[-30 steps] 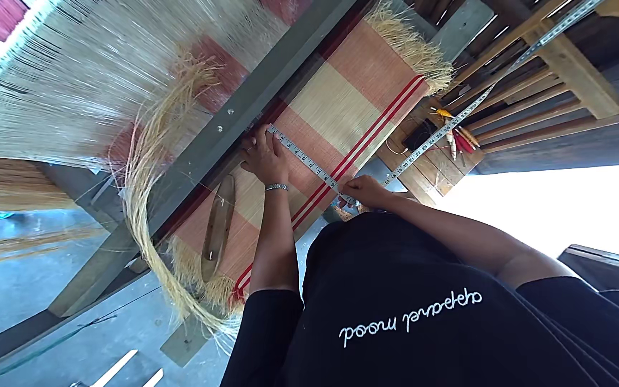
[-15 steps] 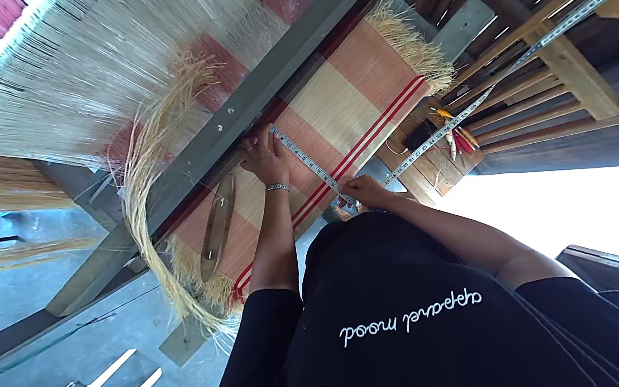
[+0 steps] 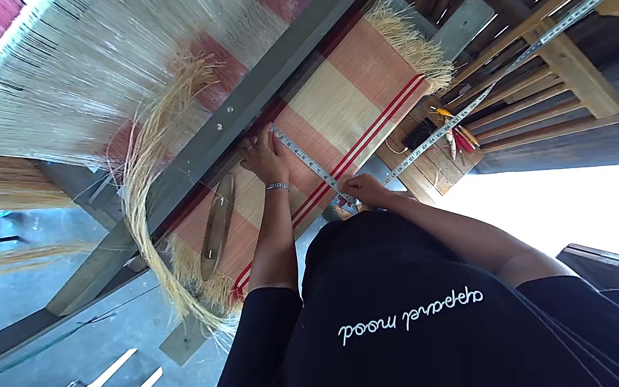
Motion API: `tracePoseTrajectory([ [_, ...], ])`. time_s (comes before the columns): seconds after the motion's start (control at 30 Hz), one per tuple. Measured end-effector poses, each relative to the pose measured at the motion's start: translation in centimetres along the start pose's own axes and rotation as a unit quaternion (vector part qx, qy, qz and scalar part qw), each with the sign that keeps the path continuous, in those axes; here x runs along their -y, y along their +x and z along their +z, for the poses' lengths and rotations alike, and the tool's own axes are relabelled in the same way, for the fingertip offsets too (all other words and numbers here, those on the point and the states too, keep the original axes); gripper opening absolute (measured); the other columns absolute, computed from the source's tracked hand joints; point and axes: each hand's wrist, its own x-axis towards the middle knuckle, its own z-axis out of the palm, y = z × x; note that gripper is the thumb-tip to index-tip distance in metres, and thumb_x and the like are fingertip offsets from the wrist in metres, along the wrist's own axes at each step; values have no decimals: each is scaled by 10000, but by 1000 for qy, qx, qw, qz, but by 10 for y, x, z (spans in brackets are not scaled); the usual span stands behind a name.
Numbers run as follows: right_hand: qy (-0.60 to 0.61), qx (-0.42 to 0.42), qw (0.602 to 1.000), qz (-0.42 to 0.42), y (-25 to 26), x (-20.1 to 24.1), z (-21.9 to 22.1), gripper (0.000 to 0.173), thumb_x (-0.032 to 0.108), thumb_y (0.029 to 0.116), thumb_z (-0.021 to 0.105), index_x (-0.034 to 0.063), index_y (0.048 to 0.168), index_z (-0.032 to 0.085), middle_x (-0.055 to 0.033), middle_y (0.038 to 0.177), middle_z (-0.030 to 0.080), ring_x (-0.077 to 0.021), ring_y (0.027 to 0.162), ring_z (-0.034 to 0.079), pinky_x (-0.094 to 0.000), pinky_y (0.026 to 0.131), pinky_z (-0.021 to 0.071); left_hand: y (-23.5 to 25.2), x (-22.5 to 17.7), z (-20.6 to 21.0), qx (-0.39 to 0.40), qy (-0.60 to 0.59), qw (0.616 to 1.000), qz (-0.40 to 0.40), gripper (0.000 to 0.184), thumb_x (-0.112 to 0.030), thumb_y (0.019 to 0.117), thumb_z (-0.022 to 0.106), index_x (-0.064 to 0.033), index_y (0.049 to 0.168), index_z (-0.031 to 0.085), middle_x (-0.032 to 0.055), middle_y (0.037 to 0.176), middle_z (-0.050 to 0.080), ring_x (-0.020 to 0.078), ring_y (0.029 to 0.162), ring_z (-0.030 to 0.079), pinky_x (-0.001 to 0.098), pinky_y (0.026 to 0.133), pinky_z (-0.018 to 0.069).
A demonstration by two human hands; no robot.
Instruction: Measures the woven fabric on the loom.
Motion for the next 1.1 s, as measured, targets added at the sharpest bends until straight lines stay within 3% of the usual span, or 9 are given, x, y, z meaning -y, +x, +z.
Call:
tracePoseTrajectory([
  [0.23, 2, -12, 1000, -3, 0, -5, 3, 451, 352, 1109, 458, 41, 936, 735, -32, 892, 783, -125, 785, 731, -401, 810, 577, -1, 1, 1, 1, 3, 1000, -3, 352, -536, 1038, 486, -456, 1358, 609, 141, 1378, 573, 398, 1296, 491, 617, 943, 394],
  [0.6, 2, -20, 1000, 13, -11, -13, 7, 461, 365, 1105, 469, 34, 926, 735, -34, 904, 787, -131, 803, 740, -401, 830, 578, -10, 5, -5, 4, -37, 999, 22, 374, -544, 995, 572, -388, 1327, 645, 182, 1392, 545, 431, 1272, 481, 633, 959, 378],
  [0.87, 6, -36, 999, 15, -13, -5, 9, 456, 361, 1107, 462, 21, 947, 719, -52, 910, 782, -142, 806, 741, -411, 825, 585, -7, 4, -4, 2, -35, 999, 13, 394, -503, 1016, 545, -334, 1361, 634, 190, 1398, 565, 430, 1277, 495, 628, 978, 377],
  [1.1, 16, -44, 999, 10, -10, -7, 10, 459, 377, 1103, 467, 39, 931, 724, -35, 893, 782, -133, 790, 736, -402, 816, 581, -5, 6, 3, -11, -31, 999, 4, 387, -511, 1027, 523, -362, 1368, 630, 161, 1386, 567, 394, 1261, 509, 605, 973, 388],
])
